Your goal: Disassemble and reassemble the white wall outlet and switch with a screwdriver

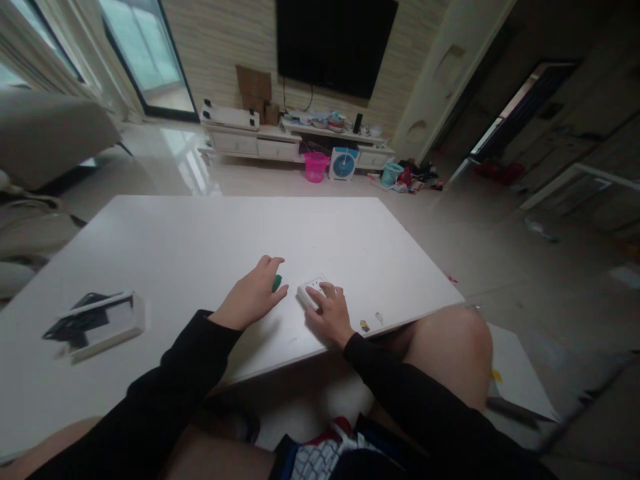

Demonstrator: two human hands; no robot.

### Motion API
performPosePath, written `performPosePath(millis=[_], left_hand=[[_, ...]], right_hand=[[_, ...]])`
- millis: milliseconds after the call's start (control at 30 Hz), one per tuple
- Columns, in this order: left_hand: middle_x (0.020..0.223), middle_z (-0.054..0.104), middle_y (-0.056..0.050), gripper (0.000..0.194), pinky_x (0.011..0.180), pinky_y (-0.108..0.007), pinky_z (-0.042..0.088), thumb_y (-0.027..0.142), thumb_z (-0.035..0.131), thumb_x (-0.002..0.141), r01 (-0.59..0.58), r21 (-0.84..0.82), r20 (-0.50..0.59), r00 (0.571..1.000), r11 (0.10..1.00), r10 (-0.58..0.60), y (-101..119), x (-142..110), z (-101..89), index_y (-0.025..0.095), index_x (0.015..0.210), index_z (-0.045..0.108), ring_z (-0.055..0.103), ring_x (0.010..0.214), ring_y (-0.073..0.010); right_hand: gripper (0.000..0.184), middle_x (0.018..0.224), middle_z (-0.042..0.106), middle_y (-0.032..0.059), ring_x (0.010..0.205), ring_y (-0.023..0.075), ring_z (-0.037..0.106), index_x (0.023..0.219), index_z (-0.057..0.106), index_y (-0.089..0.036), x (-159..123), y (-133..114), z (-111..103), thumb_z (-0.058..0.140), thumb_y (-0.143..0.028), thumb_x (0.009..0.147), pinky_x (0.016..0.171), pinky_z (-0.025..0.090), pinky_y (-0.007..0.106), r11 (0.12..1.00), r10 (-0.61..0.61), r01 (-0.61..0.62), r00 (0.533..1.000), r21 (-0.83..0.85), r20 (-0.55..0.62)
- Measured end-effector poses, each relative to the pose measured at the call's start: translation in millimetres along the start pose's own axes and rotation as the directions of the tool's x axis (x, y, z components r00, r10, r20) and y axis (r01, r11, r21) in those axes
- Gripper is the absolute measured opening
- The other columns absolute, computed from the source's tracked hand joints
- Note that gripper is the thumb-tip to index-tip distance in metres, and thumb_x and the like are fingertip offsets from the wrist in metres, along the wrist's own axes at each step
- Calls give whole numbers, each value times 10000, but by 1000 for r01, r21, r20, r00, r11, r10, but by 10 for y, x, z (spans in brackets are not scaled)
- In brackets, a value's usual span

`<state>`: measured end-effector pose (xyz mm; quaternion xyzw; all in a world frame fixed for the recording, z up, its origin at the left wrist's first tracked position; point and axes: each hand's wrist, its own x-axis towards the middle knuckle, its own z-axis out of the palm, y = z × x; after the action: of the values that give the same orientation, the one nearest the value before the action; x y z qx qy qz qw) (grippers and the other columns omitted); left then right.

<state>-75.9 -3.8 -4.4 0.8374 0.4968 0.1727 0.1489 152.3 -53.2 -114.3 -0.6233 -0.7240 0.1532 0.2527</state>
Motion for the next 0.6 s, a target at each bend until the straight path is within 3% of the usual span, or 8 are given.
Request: performPosePath(millis=[100, 233, 300, 433, 533, 600], left_hand=[[1321, 548, -152, 468, 873, -415, 580, 340, 520, 965, -25, 3, 6, 1000, 1000, 25, -15, -6, 10, 167, 1396, 466, 702, 1001, -271], [1301, 561, -143, 453, 873, -403, 576, 335, 514, 966, -47, 13, -23, 999, 999, 47, -23, -5, 7, 177, 1389, 477, 709, 980, -262], [1294, 564, -143, 454, 874, -407, 577, 336, 509, 967, -53, 14, -21, 998, 998, 54, -19, 1, 7, 174, 1391, 480, 710, 974, -264], [1292, 569, -149, 460, 906, -438, 575, 349, 506, 961, -61, 23, 17, 998, 998, 61, -20, 6, 37, 163, 1381, 491, 702, 1016, -294], [1296, 571, -144, 453, 940, -439, 570, 346, 511, 951, -81, 0, 31, 996, 997, 81, -44, 1, 86, 170, 1368, 507, 695, 1062, -303], [1303, 577, -141, 448, 949, -439, 570, 347, 518, 945, -100, -33, 24, 995, 994, 100, -57, 1, 114, 181, 1361, 520, 693, 1072, -300]], right_hand=[[538, 1408, 523, 131, 1313, 372, 479, 1387, 635, -302, 150, 165, -222, 644, -436, 866, 1046, 457, 553, 908, 152, -126, 988, 400, -35], [600, 1223, 651, 77, 1018, 280, 666, 1489, 471, -319, 343, 399, -739, 320, -562, 962, 843, 573, 474, 753, 232, -194, 972, 628, 23], [592, 1188, 701, 59, 959, 269, 702, 1464, 458, -329, 373, 461, -1018, 264, -595, 971, 826, 589, 481, 663, 224, -212, 971, 718, 80], [577, 1182, 756, 112, 959, 300, 735, 1290, 580, -266, 280, 454, -1417, 302, -635, 944, 909, 581, 543, 476, 209, -261, 961, 839, 181], [547, 1276, 749, 107, 1023, 308, 731, 1254, 606, -264, 136, 355, -1521, 352, -630, 937, 1003, 543, 570, 191, 216, -349, 927, 917, 308], [557, 1346, 727, 96, 1079, 308, 716, 1277, 606, -270, 19, 242, -1511, 347, -638, 949, 1025, 530, 578, 111, 208, -365, 918, 924, 338]])
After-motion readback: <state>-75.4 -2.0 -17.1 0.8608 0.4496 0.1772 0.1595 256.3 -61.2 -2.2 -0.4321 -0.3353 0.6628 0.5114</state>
